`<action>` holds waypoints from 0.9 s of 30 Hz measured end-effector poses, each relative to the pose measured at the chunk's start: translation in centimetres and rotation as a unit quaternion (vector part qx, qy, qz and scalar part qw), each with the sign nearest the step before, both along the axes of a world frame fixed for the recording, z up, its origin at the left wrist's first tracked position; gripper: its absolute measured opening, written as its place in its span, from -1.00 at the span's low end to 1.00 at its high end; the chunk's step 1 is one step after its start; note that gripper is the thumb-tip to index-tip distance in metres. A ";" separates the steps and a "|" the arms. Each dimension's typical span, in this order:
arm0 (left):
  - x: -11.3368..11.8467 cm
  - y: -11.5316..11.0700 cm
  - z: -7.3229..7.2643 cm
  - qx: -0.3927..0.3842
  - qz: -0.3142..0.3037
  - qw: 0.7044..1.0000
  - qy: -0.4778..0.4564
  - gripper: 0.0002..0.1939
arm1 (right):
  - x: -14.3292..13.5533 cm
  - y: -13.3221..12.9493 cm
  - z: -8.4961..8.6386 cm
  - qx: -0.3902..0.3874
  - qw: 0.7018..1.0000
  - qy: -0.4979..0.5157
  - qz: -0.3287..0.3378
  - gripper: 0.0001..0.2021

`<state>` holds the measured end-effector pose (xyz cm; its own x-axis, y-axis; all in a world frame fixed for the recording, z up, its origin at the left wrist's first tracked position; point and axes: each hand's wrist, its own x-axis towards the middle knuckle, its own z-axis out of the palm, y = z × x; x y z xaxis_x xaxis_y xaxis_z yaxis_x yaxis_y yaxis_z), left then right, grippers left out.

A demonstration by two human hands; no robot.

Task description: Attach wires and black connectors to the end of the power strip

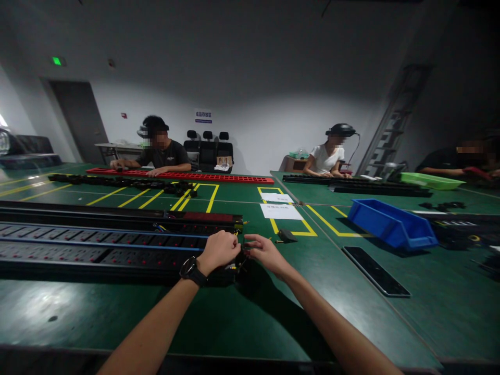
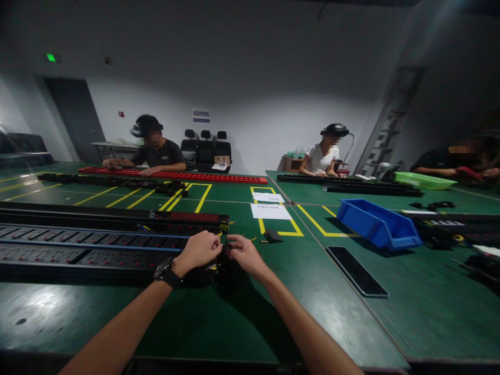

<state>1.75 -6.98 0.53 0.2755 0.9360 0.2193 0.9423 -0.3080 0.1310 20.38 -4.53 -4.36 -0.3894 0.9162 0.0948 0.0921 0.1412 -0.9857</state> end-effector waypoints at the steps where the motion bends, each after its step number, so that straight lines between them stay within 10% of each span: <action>1: 0.0 0.0 0.0 0.003 -0.001 1.000 0.004 -0.67 | -0.1 -0.2 0.1 -0.008 1.000 0.010 -0.003 -0.42; 20: -1.0 0.5 0.9 -0.018 -0.021 0.999 -0.045 -0.61 | -0.2 -0.9 0.6 -0.032 0.997 0.065 0.037 -0.49; 27: -1.2 0.4 0.9 -0.017 -0.015 0.998 -0.057 -0.62 | 0.3 -0.4 0.6 0.088 0.994 -0.051 -0.040 -0.59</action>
